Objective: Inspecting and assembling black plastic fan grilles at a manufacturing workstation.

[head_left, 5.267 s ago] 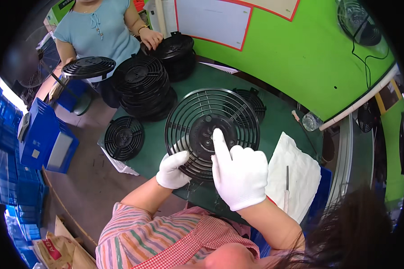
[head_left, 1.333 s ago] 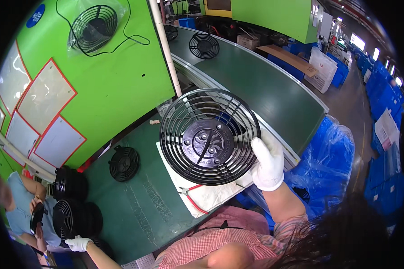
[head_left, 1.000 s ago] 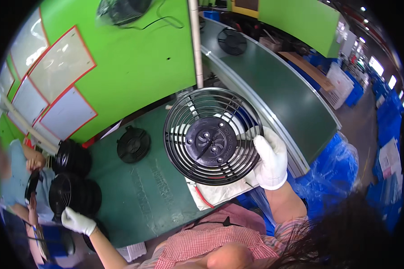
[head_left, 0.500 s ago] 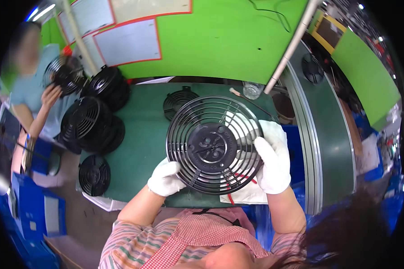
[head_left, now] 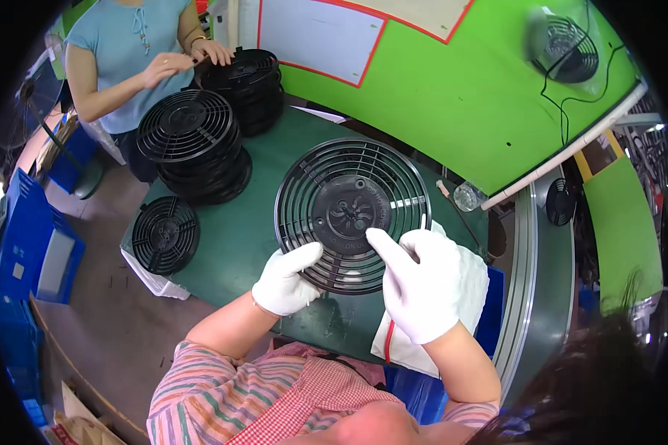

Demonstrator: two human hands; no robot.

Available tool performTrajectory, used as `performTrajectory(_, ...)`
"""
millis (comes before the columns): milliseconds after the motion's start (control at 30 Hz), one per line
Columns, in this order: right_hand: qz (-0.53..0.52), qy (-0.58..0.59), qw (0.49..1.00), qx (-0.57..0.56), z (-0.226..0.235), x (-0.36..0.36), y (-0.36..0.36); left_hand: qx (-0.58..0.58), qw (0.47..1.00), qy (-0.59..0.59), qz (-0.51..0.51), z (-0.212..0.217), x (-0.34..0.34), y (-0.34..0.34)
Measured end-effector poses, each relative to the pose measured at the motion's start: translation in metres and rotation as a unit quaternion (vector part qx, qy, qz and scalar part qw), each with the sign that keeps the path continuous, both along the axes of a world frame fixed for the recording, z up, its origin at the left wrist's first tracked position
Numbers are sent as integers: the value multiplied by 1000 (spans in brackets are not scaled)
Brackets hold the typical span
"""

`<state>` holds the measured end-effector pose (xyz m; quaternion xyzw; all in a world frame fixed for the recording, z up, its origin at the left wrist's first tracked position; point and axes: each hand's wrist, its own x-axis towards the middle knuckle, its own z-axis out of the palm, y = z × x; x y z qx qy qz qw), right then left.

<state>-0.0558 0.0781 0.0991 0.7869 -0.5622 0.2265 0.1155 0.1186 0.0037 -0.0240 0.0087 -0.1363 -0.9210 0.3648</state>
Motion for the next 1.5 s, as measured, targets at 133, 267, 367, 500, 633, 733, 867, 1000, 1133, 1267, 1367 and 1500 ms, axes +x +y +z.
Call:
performTrajectory(133,-18,61,997,39,3,11,-10,-17,999,-4,36,1,3,0)
performTrajectory(267,-19,75,997,20,0,16,-14,-23,999,-6,44,-3,8,-2)
performTrajectory(367,0,93,996,19,-4,14,-12,-26,998,-3,54,-3,8,-2)
performTrajectory(500,4,55,998,36,-8,21,-13,-44,998,-9,51,-5,8,-1)
performTrajectory(633,-5,50,997,67,-6,23,-16,-78,995,-26,64,-6,8,-2)
performTrajectory(733,-13,47,997,52,-8,20,-17,-64,997,-12,53,-3,8,-3)
performTrajectory(867,-8,27,999,38,-14,15,-14,-69,996,-8,55,-4,6,-3)
performTrajectory(1000,12,5,999,52,-15,14,-10,-58,997,-14,43,-5,7,-3)
performTrajectory(1133,15,20,998,65,-14,18,-9,-75,996,-28,46,-6,7,-2)
performTrajectory(1267,8,27,998,61,-12,18,-8,-76,995,-21,63,-1,7,0)
performTrajectory(1367,-10,26,998,55,-10,17,-8,-77,994,-36,65,0,7,2)
performTrajectory(1500,-9,15,999,43,-11,13,-3,-71,995,-38,60,0,6,3)
